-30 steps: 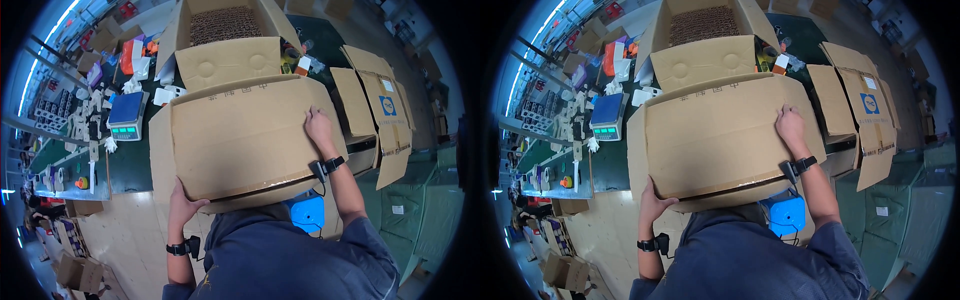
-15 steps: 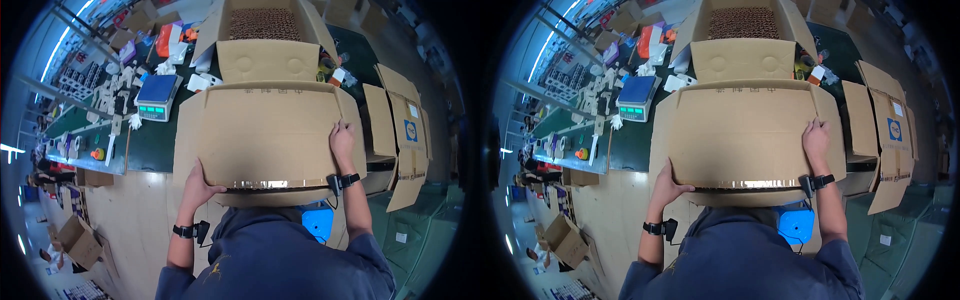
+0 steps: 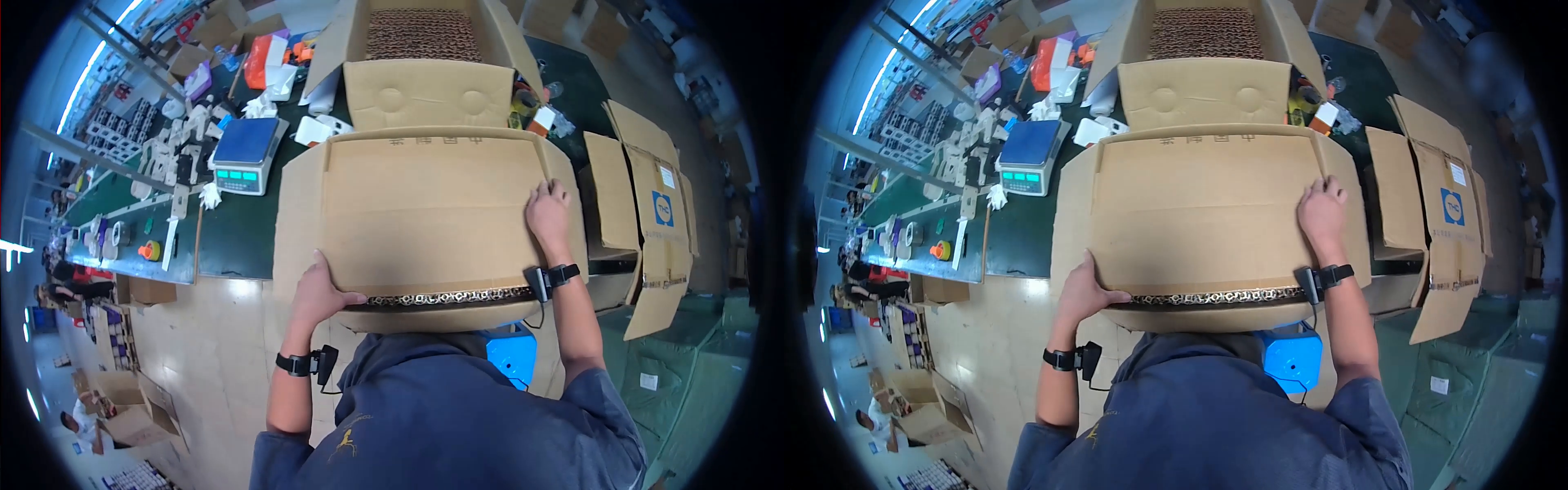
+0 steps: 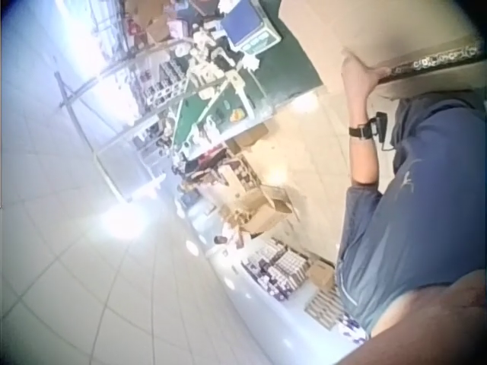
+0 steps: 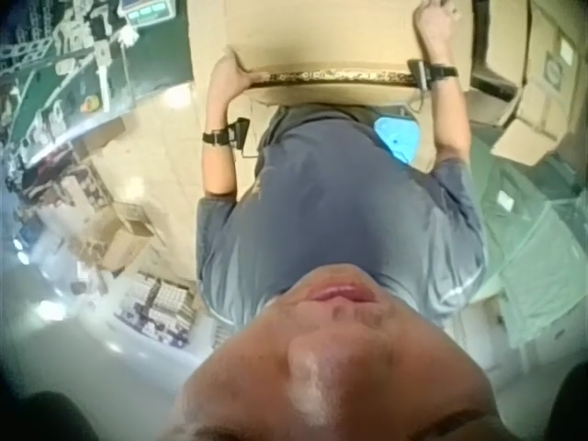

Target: Preparing and folding large cardboard boxes for shipping in a warehouse setting.

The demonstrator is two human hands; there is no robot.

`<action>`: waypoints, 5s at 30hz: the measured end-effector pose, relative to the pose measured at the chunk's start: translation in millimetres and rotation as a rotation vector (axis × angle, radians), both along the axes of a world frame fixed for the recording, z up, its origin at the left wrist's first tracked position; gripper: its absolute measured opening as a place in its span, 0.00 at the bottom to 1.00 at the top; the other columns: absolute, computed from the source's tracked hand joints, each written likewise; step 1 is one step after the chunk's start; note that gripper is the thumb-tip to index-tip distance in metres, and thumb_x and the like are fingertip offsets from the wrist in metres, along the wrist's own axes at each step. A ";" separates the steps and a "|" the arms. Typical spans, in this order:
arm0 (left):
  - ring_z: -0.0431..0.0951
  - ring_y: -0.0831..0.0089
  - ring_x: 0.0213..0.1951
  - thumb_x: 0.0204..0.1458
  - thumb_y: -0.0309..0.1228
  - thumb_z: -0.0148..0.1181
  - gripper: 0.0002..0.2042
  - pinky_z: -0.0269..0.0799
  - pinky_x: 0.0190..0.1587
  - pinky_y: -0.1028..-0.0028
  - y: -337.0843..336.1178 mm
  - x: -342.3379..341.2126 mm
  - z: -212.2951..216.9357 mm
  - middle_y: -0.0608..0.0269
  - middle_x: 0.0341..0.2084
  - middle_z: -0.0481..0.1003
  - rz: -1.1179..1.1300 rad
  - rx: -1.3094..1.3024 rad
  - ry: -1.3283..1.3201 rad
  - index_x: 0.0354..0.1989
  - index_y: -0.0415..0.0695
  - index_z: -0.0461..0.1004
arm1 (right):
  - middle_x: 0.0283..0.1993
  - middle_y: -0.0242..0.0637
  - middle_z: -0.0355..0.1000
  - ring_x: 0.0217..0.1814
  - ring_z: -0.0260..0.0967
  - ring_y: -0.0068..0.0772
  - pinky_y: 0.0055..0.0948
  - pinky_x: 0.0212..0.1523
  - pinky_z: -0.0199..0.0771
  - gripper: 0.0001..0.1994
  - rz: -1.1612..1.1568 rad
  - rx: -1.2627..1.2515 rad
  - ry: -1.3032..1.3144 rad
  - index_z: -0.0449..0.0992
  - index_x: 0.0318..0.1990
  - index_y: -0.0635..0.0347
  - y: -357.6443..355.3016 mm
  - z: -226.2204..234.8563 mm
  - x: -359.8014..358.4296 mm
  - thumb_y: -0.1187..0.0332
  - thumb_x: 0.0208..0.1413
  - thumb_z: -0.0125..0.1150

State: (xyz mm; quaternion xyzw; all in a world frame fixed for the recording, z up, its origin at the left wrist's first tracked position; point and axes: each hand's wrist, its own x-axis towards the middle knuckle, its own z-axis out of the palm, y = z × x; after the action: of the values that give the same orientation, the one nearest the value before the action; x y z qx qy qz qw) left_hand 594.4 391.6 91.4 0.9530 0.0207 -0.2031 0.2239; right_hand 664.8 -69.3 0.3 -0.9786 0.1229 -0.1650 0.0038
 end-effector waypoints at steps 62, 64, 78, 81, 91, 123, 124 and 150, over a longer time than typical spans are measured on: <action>0.39 0.34 0.74 0.55 0.61 0.57 0.46 0.49 0.68 0.36 -66.8 200.4 -105.4 0.36 0.75 0.38 -0.275 0.319 -0.236 0.76 0.49 0.47 | 0.67 0.32 0.70 0.70 0.65 0.44 0.57 0.72 0.53 0.36 0.476 0.018 0.150 0.71 0.65 0.39 28.4 20.8 -125.3 0.80 0.44 0.58; 0.34 0.34 0.75 0.54 0.61 0.58 0.47 0.44 0.69 0.34 -80.8 184.0 -92.6 0.39 0.76 0.34 -0.318 0.295 -0.121 0.77 0.52 0.46 | 0.67 0.32 0.70 0.70 0.64 0.44 0.57 0.72 0.53 0.36 0.427 0.021 0.176 0.71 0.65 0.39 23.7 18.7 -125.8 0.80 0.44 0.58; 0.31 0.32 0.74 0.52 0.63 0.58 0.45 0.48 0.57 0.16 -128.1 161.7 -67.1 0.54 0.78 0.32 -0.446 0.369 -0.039 0.77 0.67 0.45 | 0.71 0.36 0.63 0.74 0.59 0.45 0.58 0.73 0.51 0.32 0.514 0.043 0.324 0.67 0.68 0.42 21.6 39.6 -118.0 0.69 0.52 0.61; 0.31 0.34 0.75 0.52 0.63 0.58 0.45 0.49 0.58 0.17 -125.5 160.2 -69.4 0.56 0.78 0.31 -0.446 0.364 -0.063 0.77 0.68 0.44 | 0.74 0.43 0.58 0.77 0.53 0.48 0.59 0.75 0.46 0.34 0.554 0.223 0.401 0.63 0.70 0.48 24.2 49.9 -107.4 0.52 0.57 0.61; 0.31 0.37 0.75 0.54 0.62 0.58 0.44 0.47 0.59 0.18 -130.4 159.7 -64.4 0.57 0.78 0.31 -0.415 0.374 -0.016 0.77 0.67 0.45 | 0.80 0.49 0.40 0.83 0.34 0.46 0.48 0.79 0.36 0.47 0.175 0.195 0.426 0.47 0.75 0.68 27.7 -7.5 66.3 0.34 0.63 0.41; 0.57 0.42 0.71 0.26 0.48 0.79 0.43 0.51 0.69 0.36 -54.9 39.8 -65.4 0.48 0.70 0.59 -0.717 -0.035 -0.343 0.61 0.65 0.75 | 0.82 0.42 0.32 0.83 0.27 0.56 0.74 0.72 0.34 0.49 0.259 0.148 0.572 0.44 0.77 0.54 41.7 -10.9 40.5 0.33 0.57 0.51; 0.56 0.43 0.71 0.26 0.48 0.79 0.42 0.50 0.69 0.36 -54.1 38.1 -67.6 0.49 0.70 0.59 -0.690 -0.051 -0.340 0.61 0.65 0.75 | 0.82 0.41 0.31 0.83 0.27 0.57 0.75 0.72 0.35 0.49 0.250 0.143 0.631 0.44 0.77 0.53 43.7 -4.3 36.9 0.33 0.57 0.52; 0.52 0.42 0.72 0.36 0.36 0.76 0.42 0.68 0.65 0.51 -11.5 39.8 -67.6 0.58 0.75 0.49 -0.709 0.206 -0.179 0.67 0.69 0.67 | 0.80 0.34 0.46 0.77 0.46 0.63 0.48 0.73 0.61 0.53 0.445 0.270 0.671 0.61 0.72 0.33 14.5 18.9 -87.8 0.64 0.30 0.82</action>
State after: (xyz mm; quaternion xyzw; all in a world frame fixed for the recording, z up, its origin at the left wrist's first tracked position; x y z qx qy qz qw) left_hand 634.2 380.1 23.8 0.9325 -0.3096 -0.1807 0.0435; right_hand 576.9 -54.8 19.2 -0.9714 -0.0765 0.1852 0.1271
